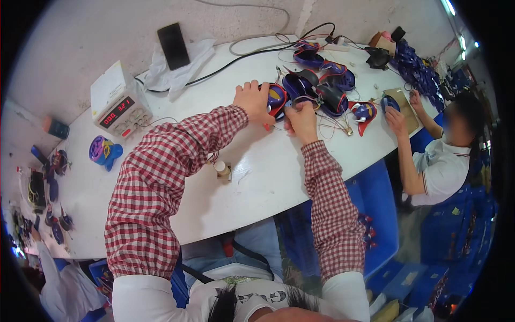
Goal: Assembling and testing electronic toy fan units at a production workbench.
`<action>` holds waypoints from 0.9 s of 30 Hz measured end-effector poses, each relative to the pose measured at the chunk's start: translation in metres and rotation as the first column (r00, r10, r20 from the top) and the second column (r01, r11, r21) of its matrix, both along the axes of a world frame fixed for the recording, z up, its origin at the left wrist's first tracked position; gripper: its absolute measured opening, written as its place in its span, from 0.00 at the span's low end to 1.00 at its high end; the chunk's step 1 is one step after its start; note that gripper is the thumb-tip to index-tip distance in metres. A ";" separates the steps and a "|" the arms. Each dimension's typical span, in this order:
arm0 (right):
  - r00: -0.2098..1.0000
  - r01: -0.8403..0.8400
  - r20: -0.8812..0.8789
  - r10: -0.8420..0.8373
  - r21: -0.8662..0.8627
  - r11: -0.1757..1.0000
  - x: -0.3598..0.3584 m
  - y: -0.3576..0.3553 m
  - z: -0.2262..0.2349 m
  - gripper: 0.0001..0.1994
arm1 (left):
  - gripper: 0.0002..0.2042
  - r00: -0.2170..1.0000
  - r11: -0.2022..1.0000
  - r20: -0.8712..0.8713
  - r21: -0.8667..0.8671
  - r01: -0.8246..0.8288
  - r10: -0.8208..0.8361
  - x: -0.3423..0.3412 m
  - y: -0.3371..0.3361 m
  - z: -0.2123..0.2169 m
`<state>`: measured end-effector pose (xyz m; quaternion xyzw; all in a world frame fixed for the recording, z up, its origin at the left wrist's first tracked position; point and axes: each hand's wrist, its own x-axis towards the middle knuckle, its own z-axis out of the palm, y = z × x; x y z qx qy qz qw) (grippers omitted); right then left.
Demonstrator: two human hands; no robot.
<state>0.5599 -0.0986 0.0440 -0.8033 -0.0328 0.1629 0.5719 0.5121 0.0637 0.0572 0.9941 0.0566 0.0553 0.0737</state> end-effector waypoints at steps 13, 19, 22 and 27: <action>0.963 -0.264 0.043 0.265 0.332 0.906 -0.027 -0.058 0.017 0.21 | 0.33 0.881 0.919 0.424 0.393 0.027 -0.207 -0.059 0.087 0.144; 0.941 -0.269 0.307 0.145 0.415 0.869 -0.038 -0.085 0.083 0.17 | 0.37 0.973 0.984 0.164 0.047 -0.172 0.162 -0.141 0.101 0.246; 0.922 -0.324 0.339 0.187 0.412 0.852 -0.070 -0.092 0.125 0.17 | 0.19 0.929 0.940 0.348 0.258 -0.221 0.123 -0.225 0.106 0.280; 0.924 -0.382 0.213 0.318 0.459 0.802 -0.142 -0.095 0.147 0.12 | 0.38 0.834 0.789 0.188 0.269 -0.552 0.519 -0.337 0.073 0.309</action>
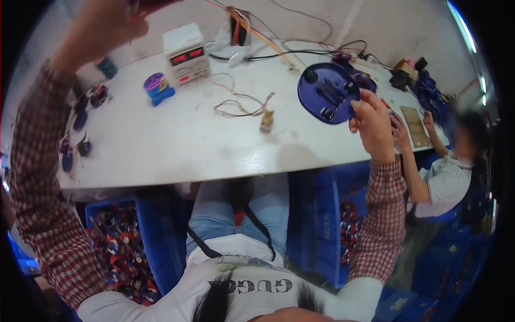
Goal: Assembling and testing electronic toy fan units at a production workbench.
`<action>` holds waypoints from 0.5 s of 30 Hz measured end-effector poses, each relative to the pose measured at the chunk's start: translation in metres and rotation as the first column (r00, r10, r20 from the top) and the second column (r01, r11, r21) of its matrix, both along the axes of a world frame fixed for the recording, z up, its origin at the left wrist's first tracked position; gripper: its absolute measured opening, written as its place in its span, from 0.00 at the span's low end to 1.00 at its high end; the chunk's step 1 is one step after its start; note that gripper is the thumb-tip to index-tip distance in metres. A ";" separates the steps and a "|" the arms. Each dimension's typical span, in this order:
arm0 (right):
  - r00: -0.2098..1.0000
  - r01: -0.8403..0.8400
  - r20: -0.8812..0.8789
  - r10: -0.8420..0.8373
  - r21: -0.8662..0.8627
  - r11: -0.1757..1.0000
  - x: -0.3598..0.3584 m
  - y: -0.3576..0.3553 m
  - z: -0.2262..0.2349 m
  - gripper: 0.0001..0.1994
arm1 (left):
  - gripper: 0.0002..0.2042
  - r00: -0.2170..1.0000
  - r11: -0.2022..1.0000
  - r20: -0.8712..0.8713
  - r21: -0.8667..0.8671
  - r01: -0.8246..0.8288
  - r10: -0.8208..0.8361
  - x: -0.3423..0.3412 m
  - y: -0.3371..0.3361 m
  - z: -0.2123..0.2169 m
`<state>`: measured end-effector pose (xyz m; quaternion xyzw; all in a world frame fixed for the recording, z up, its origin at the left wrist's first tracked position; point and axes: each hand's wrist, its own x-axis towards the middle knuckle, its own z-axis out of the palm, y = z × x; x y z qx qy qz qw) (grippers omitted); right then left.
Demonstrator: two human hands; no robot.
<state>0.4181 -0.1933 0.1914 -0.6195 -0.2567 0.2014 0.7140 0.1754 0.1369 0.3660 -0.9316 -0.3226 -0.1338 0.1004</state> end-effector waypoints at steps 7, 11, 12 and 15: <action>0.976 -0.042 -0.213 0.041 -0.001 0.999 -0.013 0.021 -0.063 0.05 | 0.41 0.869 0.854 0.051 0.225 0.469 -0.492 -0.108 0.014 -0.093; 0.984 0.011 -0.179 -0.014 -0.018 1.000 0.010 0.008 -0.071 0.04 | 0.39 0.847 0.849 0.050 0.050 0.527 -0.529 -0.126 -0.003 -0.145; 0.985 0.024 -0.170 -0.028 -0.023 0.999 0.018 0.004 -0.072 0.04 | 0.39 0.851 0.854 0.111 -0.023 0.519 -0.514 -0.129 -0.009 -0.152; 0.986 0.081 -0.144 -0.086 -0.038 0.996 0.031 -0.014 -0.073 0.04 | 0.39 0.835 0.830 0.121 -0.104 0.548 -0.537 -0.134 -0.024 -0.161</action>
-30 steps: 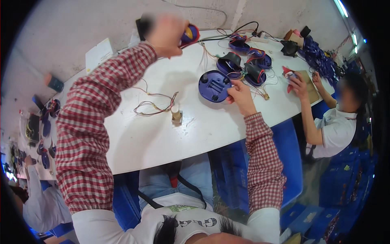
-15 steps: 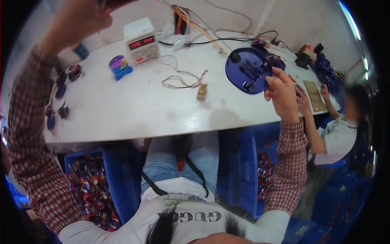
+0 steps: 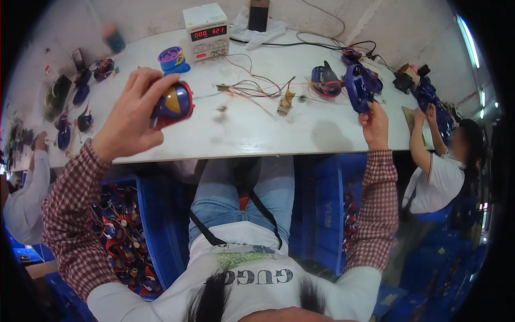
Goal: Assembling and testing electronic toy fan units at a production workbench.
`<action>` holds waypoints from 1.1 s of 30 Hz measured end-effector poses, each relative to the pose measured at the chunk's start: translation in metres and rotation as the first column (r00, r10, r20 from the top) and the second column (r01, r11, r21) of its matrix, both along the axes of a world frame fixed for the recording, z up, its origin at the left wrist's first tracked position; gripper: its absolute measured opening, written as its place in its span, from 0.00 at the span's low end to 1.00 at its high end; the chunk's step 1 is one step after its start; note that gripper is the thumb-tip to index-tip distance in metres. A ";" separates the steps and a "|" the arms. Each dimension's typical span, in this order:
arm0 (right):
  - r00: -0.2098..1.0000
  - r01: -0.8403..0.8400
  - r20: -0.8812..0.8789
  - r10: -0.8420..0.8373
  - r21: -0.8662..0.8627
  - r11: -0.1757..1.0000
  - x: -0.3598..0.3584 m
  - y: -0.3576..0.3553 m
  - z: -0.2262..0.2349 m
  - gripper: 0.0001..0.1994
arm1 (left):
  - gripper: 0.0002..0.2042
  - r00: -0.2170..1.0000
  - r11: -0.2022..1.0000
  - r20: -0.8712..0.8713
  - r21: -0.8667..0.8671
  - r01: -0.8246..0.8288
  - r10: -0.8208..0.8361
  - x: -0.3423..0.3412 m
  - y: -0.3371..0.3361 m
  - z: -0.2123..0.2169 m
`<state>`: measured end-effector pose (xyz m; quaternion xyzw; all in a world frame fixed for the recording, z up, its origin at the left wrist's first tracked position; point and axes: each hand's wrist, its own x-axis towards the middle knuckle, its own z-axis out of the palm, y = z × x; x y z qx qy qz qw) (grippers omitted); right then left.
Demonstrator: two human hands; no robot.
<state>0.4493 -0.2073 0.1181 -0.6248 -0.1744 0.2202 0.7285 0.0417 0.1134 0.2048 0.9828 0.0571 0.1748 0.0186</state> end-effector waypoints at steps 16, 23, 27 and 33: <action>0.920 -0.237 -0.320 0.224 0.001 0.972 -0.139 -0.023 -0.035 0.10 | 0.40 0.979 0.977 -0.117 0.159 -0.145 0.164 -0.042 0.066 -0.076; 0.826 -0.331 -0.467 0.314 0.048 0.942 -0.188 0.078 -0.078 0.12 | 0.34 0.955 0.904 -0.210 0.414 -0.108 0.210 -0.031 0.107 -0.097; 0.877 -0.170 -0.460 0.138 -0.029 0.985 -0.194 0.108 -0.082 0.14 | 0.28 0.949 0.870 -0.280 0.492 0.011 0.147 -0.001 0.120 -0.115; 0.871 -0.477 -0.319 0.373 -0.373 0.796 -0.175 0.105 -0.053 0.19 | 0.31 0.934 0.884 -0.351 0.455 0.105 0.070 0.020 0.135 -0.129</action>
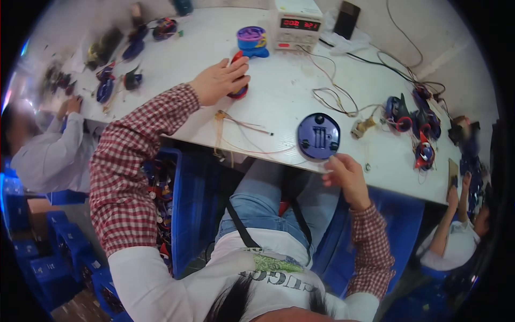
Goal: Assembling and testing electronic toy fan units at a production workbench.
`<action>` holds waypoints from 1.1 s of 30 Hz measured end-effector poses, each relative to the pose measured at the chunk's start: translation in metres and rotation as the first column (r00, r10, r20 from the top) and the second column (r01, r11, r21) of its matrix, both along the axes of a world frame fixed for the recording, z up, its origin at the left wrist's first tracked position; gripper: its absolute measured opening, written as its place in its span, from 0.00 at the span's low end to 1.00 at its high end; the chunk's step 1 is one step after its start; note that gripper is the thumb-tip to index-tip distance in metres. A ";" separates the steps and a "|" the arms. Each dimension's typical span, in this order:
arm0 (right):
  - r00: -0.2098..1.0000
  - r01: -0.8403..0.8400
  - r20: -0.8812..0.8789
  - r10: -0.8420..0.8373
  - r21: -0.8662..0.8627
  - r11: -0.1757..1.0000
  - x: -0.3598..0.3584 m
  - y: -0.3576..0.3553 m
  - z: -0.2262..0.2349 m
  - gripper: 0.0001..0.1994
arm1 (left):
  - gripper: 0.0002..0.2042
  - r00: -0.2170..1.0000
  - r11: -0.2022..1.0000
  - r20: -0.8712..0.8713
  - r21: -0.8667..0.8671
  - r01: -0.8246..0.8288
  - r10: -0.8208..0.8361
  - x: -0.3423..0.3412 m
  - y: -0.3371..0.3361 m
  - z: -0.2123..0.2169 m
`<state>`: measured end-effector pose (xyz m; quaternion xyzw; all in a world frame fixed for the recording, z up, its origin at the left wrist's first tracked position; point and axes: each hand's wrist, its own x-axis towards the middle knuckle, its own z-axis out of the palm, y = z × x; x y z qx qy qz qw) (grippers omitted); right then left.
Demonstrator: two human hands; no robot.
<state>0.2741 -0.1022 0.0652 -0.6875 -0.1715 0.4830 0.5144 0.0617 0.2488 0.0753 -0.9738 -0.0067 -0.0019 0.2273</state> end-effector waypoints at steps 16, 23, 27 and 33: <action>0.779 -0.028 0.623 -0.062 0.133 0.991 0.108 0.052 0.017 0.13 | 0.33 0.942 0.876 0.260 -0.479 -0.064 0.211 0.001 -0.077 0.012; 0.755 -0.250 0.656 -0.019 0.315 0.916 0.020 0.064 0.022 0.07 | 0.19 0.881 0.465 0.090 -0.872 -0.156 0.465 0.093 -0.137 -0.049; 0.483 -0.376 0.874 -0.063 0.272 0.886 0.013 0.064 0.001 0.08 | 0.15 0.867 0.409 0.088 -0.902 -0.140 0.491 0.103 -0.141 -0.058; 0.264 -0.482 0.960 -0.094 0.216 0.849 0.011 0.061 -0.008 0.09 | 0.12 0.845 0.337 0.086 -0.934 -0.115 0.527 0.102 -0.147 -0.057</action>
